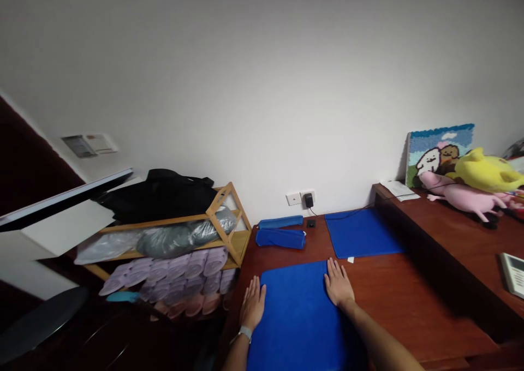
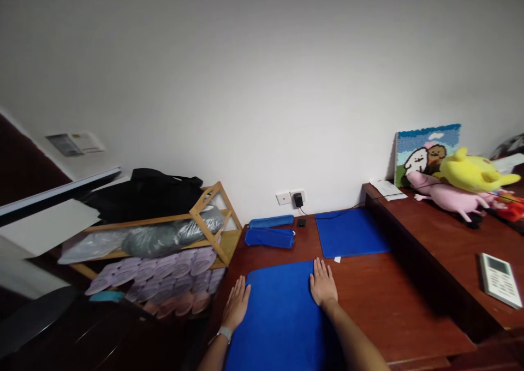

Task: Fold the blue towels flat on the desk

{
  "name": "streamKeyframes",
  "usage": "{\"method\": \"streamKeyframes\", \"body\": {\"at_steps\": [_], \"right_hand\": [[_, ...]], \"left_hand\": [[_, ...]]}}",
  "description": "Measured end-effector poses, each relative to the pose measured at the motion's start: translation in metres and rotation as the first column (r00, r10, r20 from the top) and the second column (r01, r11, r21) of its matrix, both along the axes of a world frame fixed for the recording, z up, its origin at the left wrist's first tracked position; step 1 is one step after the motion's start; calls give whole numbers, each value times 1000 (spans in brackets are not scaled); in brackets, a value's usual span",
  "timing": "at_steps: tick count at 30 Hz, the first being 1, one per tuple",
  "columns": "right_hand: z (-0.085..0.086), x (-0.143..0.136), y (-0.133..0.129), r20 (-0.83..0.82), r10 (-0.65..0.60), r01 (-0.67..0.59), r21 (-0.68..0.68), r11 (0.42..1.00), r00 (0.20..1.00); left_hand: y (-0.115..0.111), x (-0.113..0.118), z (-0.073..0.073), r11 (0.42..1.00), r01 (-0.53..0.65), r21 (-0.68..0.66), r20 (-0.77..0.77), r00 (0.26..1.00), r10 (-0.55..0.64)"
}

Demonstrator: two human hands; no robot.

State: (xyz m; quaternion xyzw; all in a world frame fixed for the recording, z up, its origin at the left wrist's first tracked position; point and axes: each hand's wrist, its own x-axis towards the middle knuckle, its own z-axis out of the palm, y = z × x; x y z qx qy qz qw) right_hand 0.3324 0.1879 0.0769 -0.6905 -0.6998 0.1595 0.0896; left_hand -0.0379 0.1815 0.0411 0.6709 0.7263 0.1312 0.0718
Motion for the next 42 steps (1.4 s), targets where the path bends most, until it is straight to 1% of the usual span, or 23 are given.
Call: {"method": "streamKeyframes", "body": {"at_steps": [2,5,7,10,14,16,18,19,21,23,25,26,27,28,29,30,31,32,35,37,38,40,42], "right_hand": [[1,0,1,2,2,-2,0,1000,1000],[5,1,1,11,12,-11,-26,1000,1000],[6,2,-3,5,17,-17,-40,999,1000],[3,1,-18,-20,-4,4,-9,1000,1000],[-5,0,-41,-19,-22,22,0,1000,1000],[-6,-1,-47,-15,-13,13,-1,1000,1000],[-6,-2,-50,-16,-10,10,4,1000,1000],[-5,-2,-50,-18,-11,11,4,1000,1000],[-4,-2,-49,-23,-9,9,8,1000,1000],[-3,-2,-49,-28,-10,10,16,1000,1000],[-3,-1,-49,-28,-4,4,25,1000,1000],[-3,-1,-50,-24,3,-3,30,1000,1000],[-3,0,-50,-18,12,-11,34,999,1000],[-3,0,-50,-14,19,-19,37,999,1000],[-3,0,-50,-9,22,-21,36,999,1000],[-3,0,-50,-4,19,-19,32,999,1000],[-3,0,-50,0,12,-12,27,1000,1000],[-3,0,-50,4,5,-5,22,1000,1000],[-2,-1,-51,11,-2,2,15,1000,1000],[-1,-1,-52,14,-3,3,12,1000,1000],[0,-2,-51,16,-5,5,9,1000,1000],[3,-2,-51,18,-9,9,-2,1000,1000],[7,-2,-52,25,-8,8,-24,1000,1000]], "left_hand": [[-20,-3,-3,999,-32,33,35,999,31],[-52,-11,-8,986,-80,150,155,986,56],[-65,-14,-7,971,-125,203,240,968,74],[-66,-11,0,962,-168,214,292,951,101],[-59,-10,7,963,-152,225,253,963,93],[-58,-10,9,963,-151,223,228,969,99],[-59,-2,13,960,-131,246,173,981,90],[-58,9,16,959,-100,267,134,989,66],[-56,47,21,955,28,296,47,998,-44],[-53,103,24,937,240,253,-25,970,-241],[-48,161,23,878,455,152,-66,890,-450],[-47,185,21,871,480,110,-64,877,-475],[-45,204,19,869,489,75,-53,872,-486],[-43,215,17,872,487,49,-40,873,-486],[-43,218,15,879,475,29,-30,880,-474],[-42,214,13,888,460,12,-24,888,-460],[-43,202,12,899,437,-1,-24,899,-437],[-44,185,11,915,404,-13,-30,914,-404],[-54,115,11,971,237,-23,-59,970,-238],[-63,71,11,992,123,-13,-77,989,-124],[-67,54,10,996,85,-7,-79,993,-85],[-74,31,8,999,50,9,-75,996,-49],[-77,24,4,998,47,31,-70,997,-45]]}}
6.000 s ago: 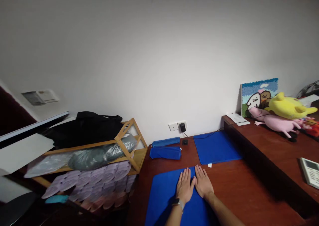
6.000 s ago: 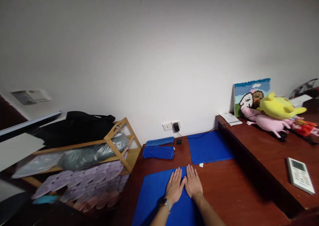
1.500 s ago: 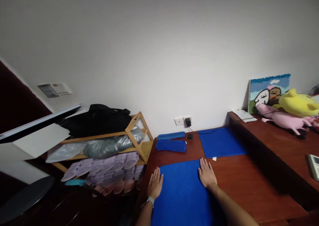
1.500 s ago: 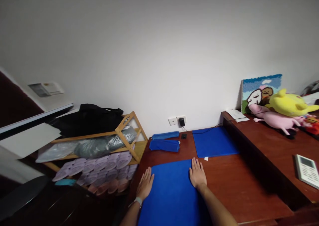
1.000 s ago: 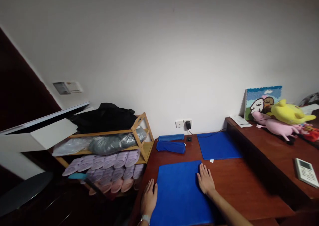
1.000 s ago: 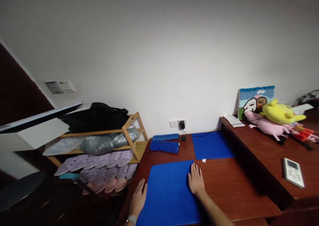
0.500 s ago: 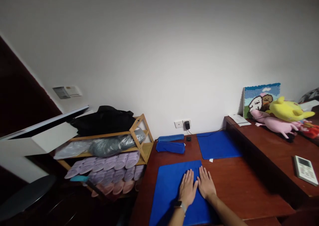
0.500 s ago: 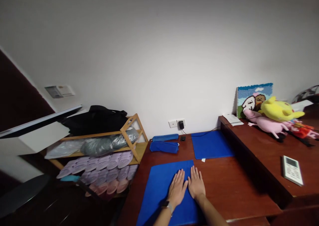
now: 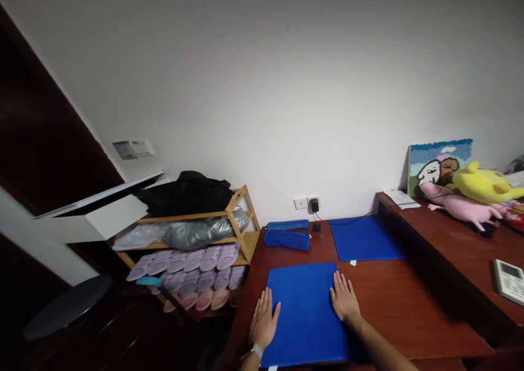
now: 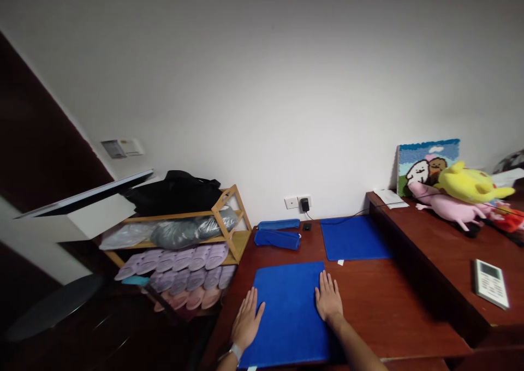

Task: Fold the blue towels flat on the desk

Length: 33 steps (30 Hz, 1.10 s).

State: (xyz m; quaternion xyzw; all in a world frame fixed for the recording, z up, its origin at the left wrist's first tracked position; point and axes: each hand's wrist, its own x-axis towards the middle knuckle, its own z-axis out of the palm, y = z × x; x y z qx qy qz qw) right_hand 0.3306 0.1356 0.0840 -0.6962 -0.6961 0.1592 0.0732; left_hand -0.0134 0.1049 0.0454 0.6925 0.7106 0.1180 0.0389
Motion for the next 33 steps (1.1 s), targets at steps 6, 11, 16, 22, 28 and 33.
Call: {"method": "streamKeyframes", "body": {"at_steps": [6,11,16,22,28,33], "right_hand": [[-3,6,-32,-1,18,-18,46,999,1000],[-10,6,-61,-13,36,-35,19,999,999],[-9,5,-63,-19,38,-37,36,999,999],[-9,7,-62,-12,60,-59,46,997,998],[-9,6,-63,9,62,-63,53,997,998],[-11,5,-64,24,42,-43,54,998,999]], "left_hand": [[4,6,-11,998,9,65,0,1000,-9],[7,-1,-13,997,13,81,-66,998,-8],[9,36,11,992,62,113,-133,990,-46],[-2,175,17,885,462,56,-43,887,-461],[-16,173,5,900,436,-11,8,900,-436],[-39,58,5,992,117,-39,-51,992,-119]]}}
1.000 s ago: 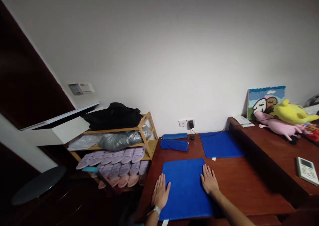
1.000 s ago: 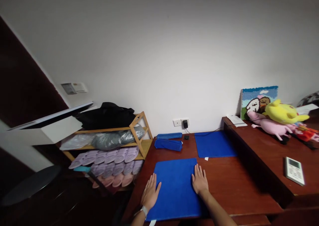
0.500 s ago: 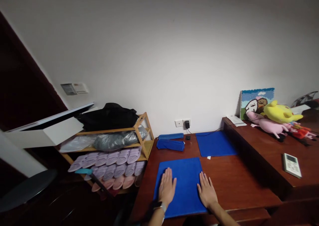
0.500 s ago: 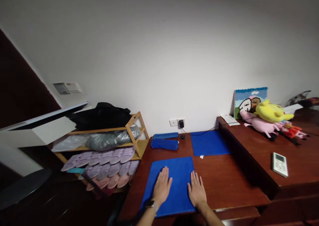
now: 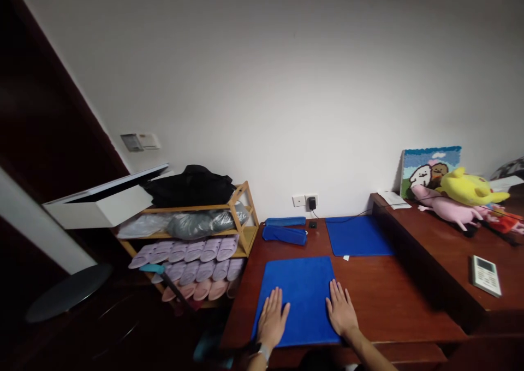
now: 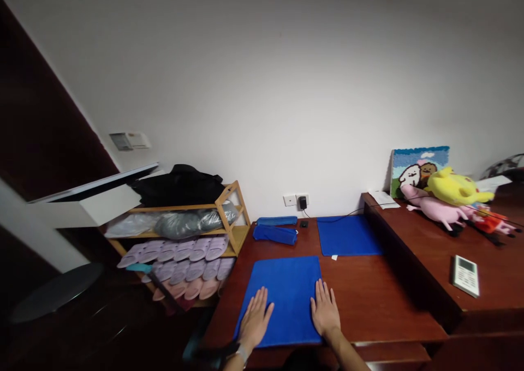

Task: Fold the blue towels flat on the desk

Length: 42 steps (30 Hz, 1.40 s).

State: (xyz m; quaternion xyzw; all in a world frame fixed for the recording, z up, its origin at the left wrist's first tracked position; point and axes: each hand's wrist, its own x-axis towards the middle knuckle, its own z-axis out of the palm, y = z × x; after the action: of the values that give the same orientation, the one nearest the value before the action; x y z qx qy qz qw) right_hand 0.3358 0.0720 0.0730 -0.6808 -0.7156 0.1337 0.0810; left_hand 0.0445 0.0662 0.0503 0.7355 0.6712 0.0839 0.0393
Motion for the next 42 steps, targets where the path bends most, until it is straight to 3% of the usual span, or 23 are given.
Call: {"method": "streamKeyframes", "body": {"at_steps": [2,4,9,16,18,21,24,27,29,35,39,42], "right_hand": [[0,0,0,9,0,0,-4,1000,1000],[2,-1,1,16,-1,1,-12,1000,1000],[5,-2,-9,15,-23,23,-16,1000,1000],[-23,2,-53,-11,-38,39,68,997,999],[-26,2,-58,-7,-19,20,90,996,1000],[-26,1,-58,-12,-21,22,119,993,1000],[-26,0,-56,-36,-30,35,133,990,999],[-28,1,-55,-40,-16,21,122,992,999],[-28,2,-54,-37,-14,18,106,994,999],[-28,1,-53,-71,-33,38,69,997,997],[-27,-7,-48,-92,-14,18,37,999,996],[-17,-3,-28,-124,-26,28,19,999,992]], "left_hand": [[-9,-36,-3,996,-88,22,-15,996,88],[-15,-55,-6,992,-119,48,-22,992,120],[-16,-53,-11,987,-137,86,-32,990,140],[-12,-58,-4,989,-118,84,-60,991,123],[-10,-49,5,987,-80,140,-63,994,89],[-8,-11,18,980,45,192,-48,998,-36],[-9,36,23,964,240,117,-22,971,-239],[-14,52,19,968,252,19,9,968,-252],[-18,35,14,985,173,-7,14,985,-173],[-31,-51,2,1000,-2,10,-21,1000,3],[-31,-73,-9,999,-22,37,-41,999,23],[-26,-84,-13,999,-48,25,-44,998,49]]}}
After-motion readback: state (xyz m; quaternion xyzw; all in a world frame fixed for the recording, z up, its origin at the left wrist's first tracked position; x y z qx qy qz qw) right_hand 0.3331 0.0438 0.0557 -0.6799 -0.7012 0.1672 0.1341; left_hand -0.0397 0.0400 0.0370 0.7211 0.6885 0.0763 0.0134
